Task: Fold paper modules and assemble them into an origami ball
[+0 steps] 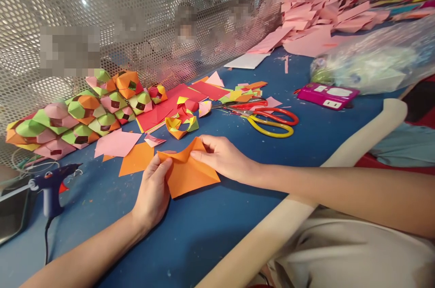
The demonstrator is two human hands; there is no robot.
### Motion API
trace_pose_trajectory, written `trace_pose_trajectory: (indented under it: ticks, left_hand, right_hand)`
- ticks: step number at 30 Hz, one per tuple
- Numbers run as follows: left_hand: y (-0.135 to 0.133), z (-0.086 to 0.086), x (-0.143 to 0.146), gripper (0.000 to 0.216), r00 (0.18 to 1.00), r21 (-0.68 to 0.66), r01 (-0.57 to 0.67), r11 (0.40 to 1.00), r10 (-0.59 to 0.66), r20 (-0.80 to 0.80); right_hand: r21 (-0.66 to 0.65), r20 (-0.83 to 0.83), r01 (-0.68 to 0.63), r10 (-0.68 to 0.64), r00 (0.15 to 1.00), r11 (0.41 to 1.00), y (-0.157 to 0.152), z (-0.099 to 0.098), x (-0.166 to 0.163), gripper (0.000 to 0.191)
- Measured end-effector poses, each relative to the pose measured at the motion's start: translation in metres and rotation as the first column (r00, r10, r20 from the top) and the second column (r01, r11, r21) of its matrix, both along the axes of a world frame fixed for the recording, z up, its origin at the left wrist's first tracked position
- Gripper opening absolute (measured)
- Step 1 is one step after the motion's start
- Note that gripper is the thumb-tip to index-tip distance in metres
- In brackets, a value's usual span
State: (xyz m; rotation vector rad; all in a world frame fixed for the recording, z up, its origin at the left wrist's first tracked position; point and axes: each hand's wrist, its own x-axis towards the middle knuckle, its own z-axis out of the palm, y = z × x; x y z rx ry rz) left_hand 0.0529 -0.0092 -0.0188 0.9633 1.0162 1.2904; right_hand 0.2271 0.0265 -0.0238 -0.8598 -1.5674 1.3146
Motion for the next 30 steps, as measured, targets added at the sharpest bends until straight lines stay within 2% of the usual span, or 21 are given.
trace_pose_trajectory:
  ticks: [4,9,12,15,19,27,30]
  left_hand:
    - [0.0008,-0.0020,-0.0033,0.017,0.997,0.004,-0.027,1.000,0.028,-0.067]
    - [0.0005,-0.0053,-0.0075,0.020,0.991,-0.001,-0.001,1.000,0.001,-0.135]
    - [-0.0004,-0.0063,-0.0092,0.022,0.983,0.036,-0.003,0.999,0.010,-0.181]
    - [-0.0013,-0.0057,-0.0100,0.020,0.967,0.102,0.004,0.995,0.022,-0.255]
    - [-0.0024,-0.0040,-0.0098,0.019,0.944,0.142,0.020,0.990,0.028,-0.328]
    - [-0.0003,-0.0002,-0.0033,0.026,0.993,-0.021,0.071,0.997,-0.072,-0.088]
    - [0.0021,0.0007,-0.0018,0.029,0.998,-0.069,0.069,0.995,-0.070,-0.007]
  right_hand:
    - [0.108,0.090,0.035,-0.045,0.995,0.994,-0.0054,0.0036,0.0004,0.018]
    - [0.131,0.163,0.048,-0.069,0.984,0.990,-0.0096,0.0038,0.0019,0.018]
    - [0.156,0.122,0.043,-0.062,0.991,0.987,-0.0093,0.0040,0.0019,0.012]
    - [0.108,0.043,0.025,-0.029,0.999,0.994,-0.0081,0.0045,0.0013,0.010]
    - [0.105,0.063,0.027,-0.034,0.997,0.994,-0.0068,0.0035,0.0019,0.012]
    - [0.105,0.068,0.036,-0.043,0.997,0.994,-0.0069,0.0023,0.0039,0.014]
    - [0.068,0.024,0.010,-0.012,1.000,0.998,-0.0071,0.0031,0.0035,0.013]
